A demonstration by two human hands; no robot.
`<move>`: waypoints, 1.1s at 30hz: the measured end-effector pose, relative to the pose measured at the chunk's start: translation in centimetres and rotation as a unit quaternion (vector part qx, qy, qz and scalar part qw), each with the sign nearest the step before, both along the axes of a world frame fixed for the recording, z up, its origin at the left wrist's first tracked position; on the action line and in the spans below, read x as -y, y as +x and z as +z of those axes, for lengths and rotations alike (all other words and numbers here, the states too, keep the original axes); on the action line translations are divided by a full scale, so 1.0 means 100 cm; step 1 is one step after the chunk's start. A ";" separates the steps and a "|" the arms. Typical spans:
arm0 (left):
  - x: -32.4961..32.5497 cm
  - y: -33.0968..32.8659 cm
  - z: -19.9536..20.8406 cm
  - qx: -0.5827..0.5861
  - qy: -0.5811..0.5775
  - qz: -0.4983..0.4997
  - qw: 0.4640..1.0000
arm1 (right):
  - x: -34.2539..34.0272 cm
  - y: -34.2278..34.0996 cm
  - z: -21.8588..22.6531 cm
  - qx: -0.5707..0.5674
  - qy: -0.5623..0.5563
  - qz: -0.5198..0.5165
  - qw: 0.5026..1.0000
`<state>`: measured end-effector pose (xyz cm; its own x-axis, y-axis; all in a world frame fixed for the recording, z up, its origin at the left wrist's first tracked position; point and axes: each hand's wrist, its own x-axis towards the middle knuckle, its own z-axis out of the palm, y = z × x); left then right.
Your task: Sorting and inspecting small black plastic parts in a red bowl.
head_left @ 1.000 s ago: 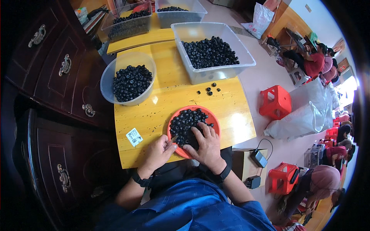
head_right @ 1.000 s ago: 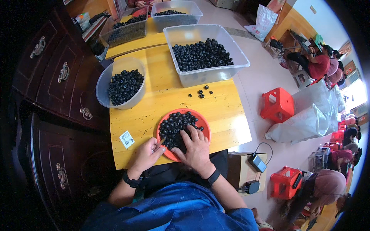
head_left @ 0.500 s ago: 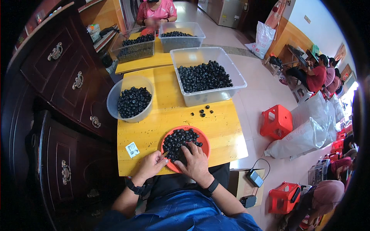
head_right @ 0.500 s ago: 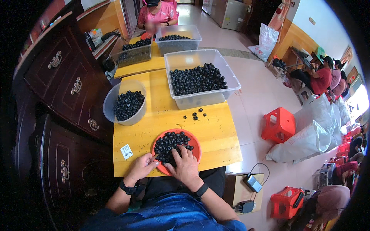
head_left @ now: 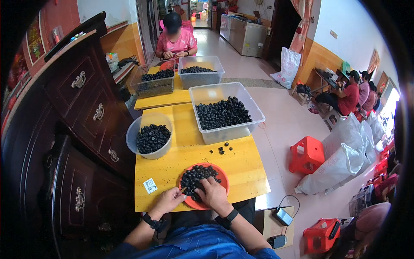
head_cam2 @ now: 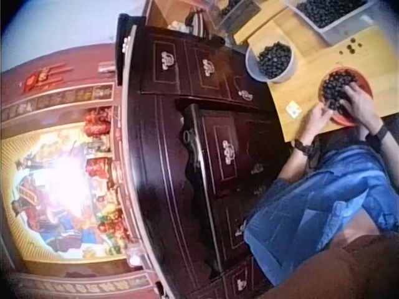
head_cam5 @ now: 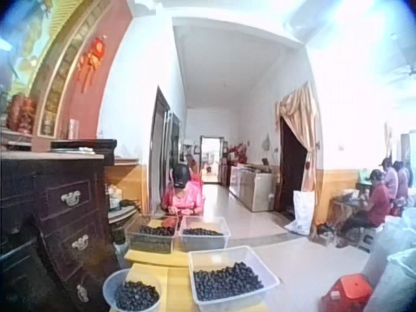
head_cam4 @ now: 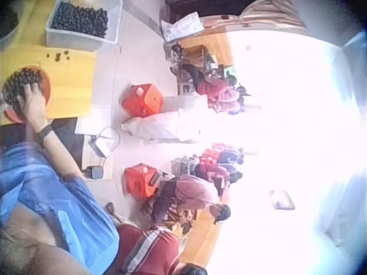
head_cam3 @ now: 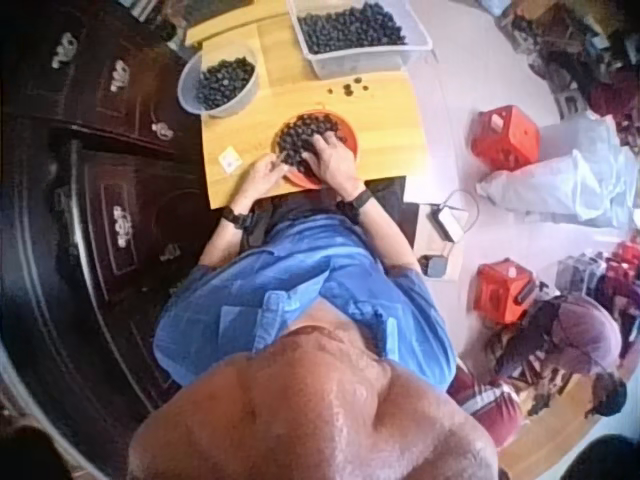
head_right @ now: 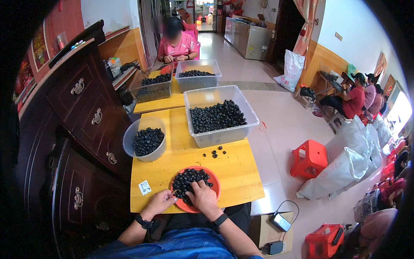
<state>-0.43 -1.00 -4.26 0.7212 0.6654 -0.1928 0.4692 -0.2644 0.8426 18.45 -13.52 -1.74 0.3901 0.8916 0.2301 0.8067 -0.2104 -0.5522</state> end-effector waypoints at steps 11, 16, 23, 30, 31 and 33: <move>-0.001 0.001 0.004 0.015 0.022 -0.023 0.999 | -0.006 0.003 -0.001 0.037 0.063 0.002 0.997; 0.000 0.003 0.014 0.005 0.025 -0.017 1.000 | -0.008 0.007 -0.001 0.032 0.054 -0.007 0.998; -0.001 0.003 0.014 0.004 0.034 -0.034 0.999 | -0.011 0.008 0.012 0.019 0.096 -0.004 0.995; 0.000 0.005 0.022 -0.006 0.017 -0.028 0.999 | -0.011 0.008 0.017 0.013 0.067 0.030 0.997; -0.001 0.006 0.022 -0.004 0.016 -0.035 0.999 | -0.010 0.009 0.018 0.010 0.065 0.034 0.997; -0.001 0.006 0.027 -0.022 0.020 -0.034 0.999 | -0.010 0.008 0.017 0.005 0.080 0.030 0.996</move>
